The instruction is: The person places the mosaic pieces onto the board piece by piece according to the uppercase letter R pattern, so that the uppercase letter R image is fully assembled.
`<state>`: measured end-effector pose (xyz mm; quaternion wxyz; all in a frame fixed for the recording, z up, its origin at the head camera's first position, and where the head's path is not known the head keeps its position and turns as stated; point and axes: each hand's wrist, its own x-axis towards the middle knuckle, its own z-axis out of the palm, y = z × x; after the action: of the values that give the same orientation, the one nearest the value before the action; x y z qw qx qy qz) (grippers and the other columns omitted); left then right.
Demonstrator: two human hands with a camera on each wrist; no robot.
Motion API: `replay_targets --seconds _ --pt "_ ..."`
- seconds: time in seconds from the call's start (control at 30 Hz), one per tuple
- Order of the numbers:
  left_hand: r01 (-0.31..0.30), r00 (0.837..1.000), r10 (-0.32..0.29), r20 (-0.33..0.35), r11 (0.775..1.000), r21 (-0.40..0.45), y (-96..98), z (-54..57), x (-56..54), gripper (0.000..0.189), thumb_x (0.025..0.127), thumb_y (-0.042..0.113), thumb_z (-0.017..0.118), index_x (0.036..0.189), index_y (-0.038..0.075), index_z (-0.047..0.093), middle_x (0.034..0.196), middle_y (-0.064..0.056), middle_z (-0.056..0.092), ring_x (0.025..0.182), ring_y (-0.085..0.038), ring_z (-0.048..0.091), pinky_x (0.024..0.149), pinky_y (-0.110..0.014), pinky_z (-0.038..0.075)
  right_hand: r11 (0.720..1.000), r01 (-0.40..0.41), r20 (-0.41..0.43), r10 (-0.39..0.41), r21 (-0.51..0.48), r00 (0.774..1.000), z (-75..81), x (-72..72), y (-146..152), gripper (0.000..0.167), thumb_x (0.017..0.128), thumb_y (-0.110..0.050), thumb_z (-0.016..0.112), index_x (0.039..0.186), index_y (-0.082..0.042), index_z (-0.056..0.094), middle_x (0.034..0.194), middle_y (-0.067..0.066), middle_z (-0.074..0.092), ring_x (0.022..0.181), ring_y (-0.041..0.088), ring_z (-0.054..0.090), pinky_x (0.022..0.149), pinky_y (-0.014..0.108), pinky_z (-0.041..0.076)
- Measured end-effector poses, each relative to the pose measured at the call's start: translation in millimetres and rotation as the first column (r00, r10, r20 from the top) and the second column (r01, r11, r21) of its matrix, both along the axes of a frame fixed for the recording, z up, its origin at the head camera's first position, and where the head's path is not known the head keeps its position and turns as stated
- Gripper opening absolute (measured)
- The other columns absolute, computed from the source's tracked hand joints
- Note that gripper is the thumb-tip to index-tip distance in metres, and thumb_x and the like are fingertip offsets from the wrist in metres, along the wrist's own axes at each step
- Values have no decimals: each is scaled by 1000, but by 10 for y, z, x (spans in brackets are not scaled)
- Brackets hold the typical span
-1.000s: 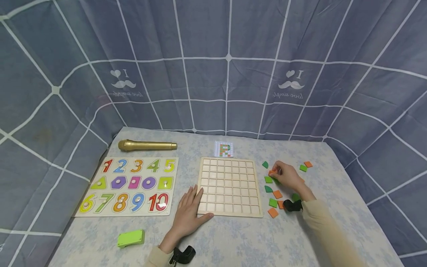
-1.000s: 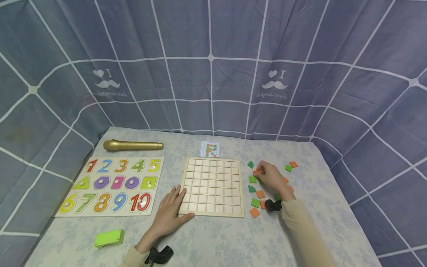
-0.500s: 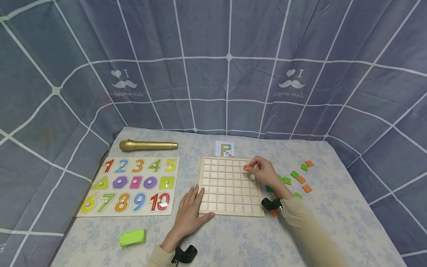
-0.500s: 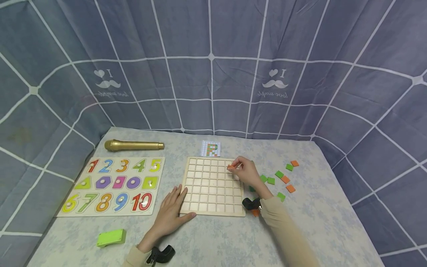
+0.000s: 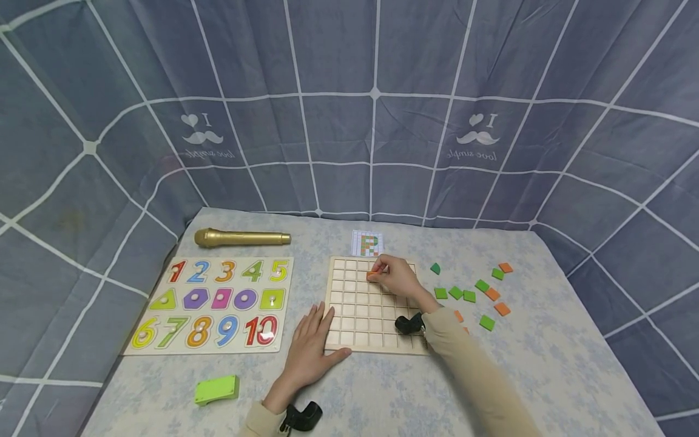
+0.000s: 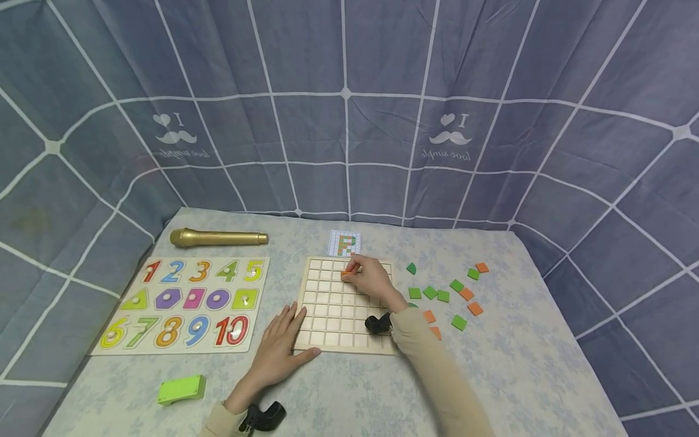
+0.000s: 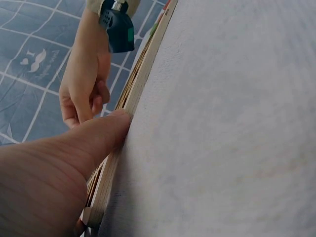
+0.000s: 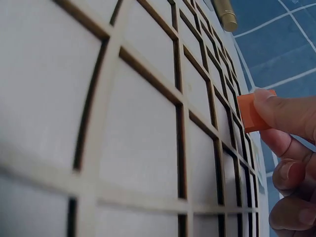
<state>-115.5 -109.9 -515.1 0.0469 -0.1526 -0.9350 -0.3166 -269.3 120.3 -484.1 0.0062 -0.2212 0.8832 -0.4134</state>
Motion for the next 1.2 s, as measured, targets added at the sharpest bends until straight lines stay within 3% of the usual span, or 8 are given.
replay_targets --seconds 0.47,0.8,1.03,1.2 --pt "4 1000 -4 -14 1000 -9 -6 -7 10 86 82 49 68 145 -1 35 150 -23 25 140 -37 15 110 -52 13 996 -23 15 22 85 1000 -21 -102 -187 13 85 -23 73 82 -16 62 75 -6 59 61 11 52 54 28 42" --pt "6 1000 -6 -19 1000 -14 -19 6 -4 86 83 49 67 146 0 35 151 -23 25 140 -37 14 110 -51 13 978 -9 -26 15 208 1000 17 -125 -204 9 88 -25 70 86 -16 68 87 -4 61 75 12 60 66 31 49" --pt "8 999 -9 -31 1000 -13 -6 -3 -3 86 83 49 68 145 -1 36 150 -23 26 140 -37 15 110 -52 14 957 -13 -37 24 291 999 61 -101 -199 10 89 -26 69 90 -16 72 90 -3 62 77 13 60 68 32 50" --pt "7 999 -7 -33 1000 -11 -5 -10 0 86 83 48 68 145 -1 36 150 -23 26 140 -37 15 110 -52 14 942 -3 -69 27 336 997 69 -97 -200 12 89 -23 68 95 -15 75 101 2 68 104 24 60 83 39 50"
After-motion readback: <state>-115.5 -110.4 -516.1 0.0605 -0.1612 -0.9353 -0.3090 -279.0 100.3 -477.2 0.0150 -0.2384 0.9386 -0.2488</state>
